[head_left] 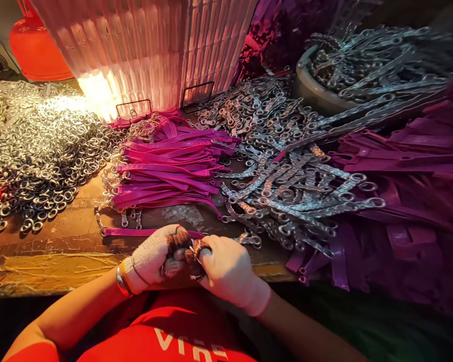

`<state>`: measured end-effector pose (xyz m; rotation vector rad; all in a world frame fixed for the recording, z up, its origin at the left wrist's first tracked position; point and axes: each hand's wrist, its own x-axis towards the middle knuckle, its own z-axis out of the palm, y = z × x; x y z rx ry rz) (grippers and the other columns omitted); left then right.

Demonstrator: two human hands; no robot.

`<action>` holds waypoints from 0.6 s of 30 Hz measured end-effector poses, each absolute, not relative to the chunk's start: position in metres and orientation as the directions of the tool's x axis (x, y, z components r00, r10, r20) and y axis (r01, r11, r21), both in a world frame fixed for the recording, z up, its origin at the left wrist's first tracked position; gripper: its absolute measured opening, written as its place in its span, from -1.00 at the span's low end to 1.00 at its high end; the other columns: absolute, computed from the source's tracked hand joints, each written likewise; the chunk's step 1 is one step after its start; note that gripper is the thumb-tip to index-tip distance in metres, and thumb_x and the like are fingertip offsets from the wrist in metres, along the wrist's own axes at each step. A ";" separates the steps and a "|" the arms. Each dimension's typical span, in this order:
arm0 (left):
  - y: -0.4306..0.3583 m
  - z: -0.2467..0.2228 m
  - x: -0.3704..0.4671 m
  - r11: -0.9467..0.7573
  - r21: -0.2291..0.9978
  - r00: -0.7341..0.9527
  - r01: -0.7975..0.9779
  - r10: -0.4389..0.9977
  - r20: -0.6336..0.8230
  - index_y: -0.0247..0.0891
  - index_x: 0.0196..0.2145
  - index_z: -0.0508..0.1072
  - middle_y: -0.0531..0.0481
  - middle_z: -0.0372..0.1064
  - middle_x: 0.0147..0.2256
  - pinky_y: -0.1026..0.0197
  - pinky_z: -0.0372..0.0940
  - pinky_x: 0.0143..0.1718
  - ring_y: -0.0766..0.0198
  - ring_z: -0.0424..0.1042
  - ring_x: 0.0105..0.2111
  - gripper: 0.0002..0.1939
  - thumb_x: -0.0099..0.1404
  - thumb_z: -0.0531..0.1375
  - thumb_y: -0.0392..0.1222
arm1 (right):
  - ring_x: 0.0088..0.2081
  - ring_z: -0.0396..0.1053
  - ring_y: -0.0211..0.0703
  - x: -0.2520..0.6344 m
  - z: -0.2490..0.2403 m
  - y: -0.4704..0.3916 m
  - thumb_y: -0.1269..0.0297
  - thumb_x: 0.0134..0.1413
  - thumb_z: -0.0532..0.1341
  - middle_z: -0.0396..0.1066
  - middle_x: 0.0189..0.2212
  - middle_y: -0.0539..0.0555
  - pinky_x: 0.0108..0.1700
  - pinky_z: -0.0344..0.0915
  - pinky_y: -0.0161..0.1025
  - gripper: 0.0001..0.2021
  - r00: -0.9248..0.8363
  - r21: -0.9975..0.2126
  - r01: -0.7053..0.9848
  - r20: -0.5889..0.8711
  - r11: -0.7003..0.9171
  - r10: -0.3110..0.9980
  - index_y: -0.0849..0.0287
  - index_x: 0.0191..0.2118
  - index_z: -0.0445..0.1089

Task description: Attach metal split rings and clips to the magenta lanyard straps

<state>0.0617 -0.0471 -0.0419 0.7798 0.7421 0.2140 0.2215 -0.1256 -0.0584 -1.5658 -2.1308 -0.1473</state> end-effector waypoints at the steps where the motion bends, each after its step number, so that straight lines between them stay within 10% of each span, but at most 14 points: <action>1: -0.045 -0.043 0.065 0.718 0.691 0.709 0.079 0.447 -0.546 -0.19 -0.47 0.14 0.21 0.00 -0.64 0.36 -0.11 -0.69 0.47 -0.08 -0.72 -0.64 0.27 0.17 0.08 | -0.42 0.30 -0.10 0.221 -0.062 -0.126 0.35 0.05 0.11 0.43 -0.45 0.17 -0.37 0.09 -0.19 -0.86 -0.193 -0.203 0.925 0.476 0.321 0.858 0.21 -0.41 0.40; 5: -0.011 -0.041 0.082 0.153 0.930 0.695 0.333 0.627 -0.352 -0.25 -0.41 0.30 0.07 0.20 -0.54 0.34 0.11 -0.58 0.39 0.17 -0.61 -0.72 0.34 0.10 0.01 | -0.48 0.33 -0.15 0.230 -0.074 -0.124 0.36 0.25 0.04 0.43 -0.51 0.09 -0.39 0.16 -0.23 -0.77 0.004 -0.409 0.894 0.418 0.185 0.908 0.19 -0.39 0.38; 8: 0.025 -0.034 0.114 -0.506 0.671 0.739 0.542 0.668 -0.093 -0.26 -0.26 0.47 -0.14 0.43 -0.24 0.18 0.30 -0.20 0.15 0.44 -0.24 -0.87 0.28 0.13 -0.22 | -0.52 0.34 -0.16 0.238 -0.078 -0.120 0.30 0.31 0.04 0.43 -0.54 0.07 -0.43 0.14 -0.24 -0.73 0.179 -0.518 0.855 0.331 0.020 0.927 0.16 -0.41 0.37; 12: 0.050 -0.033 0.178 -0.415 0.443 0.578 0.795 0.741 -0.342 -0.20 -0.03 0.48 -0.27 0.48 -0.18 -0.02 0.33 -0.14 -0.09 0.51 -0.14 -0.61 0.42 -0.02 0.00 | -0.50 0.40 -0.09 0.237 -0.084 -0.116 0.33 0.26 0.05 0.48 -0.53 0.14 -0.44 0.16 -0.23 -0.75 0.231 -0.466 0.882 0.288 -0.075 0.929 0.20 -0.34 0.44; 18: 0.045 -0.037 0.217 -0.357 0.505 0.559 0.785 0.760 -0.332 -0.27 0.05 0.42 -0.39 0.48 -0.16 -0.15 0.29 -0.09 -0.18 0.50 -0.08 -0.62 0.40 0.03 -0.08 | -0.33 0.50 0.07 0.254 -0.086 -0.129 0.35 0.26 0.00 0.55 -0.37 0.24 -0.22 0.39 -0.12 -0.63 0.309 -0.491 0.861 0.299 -0.133 0.903 0.30 0.02 0.46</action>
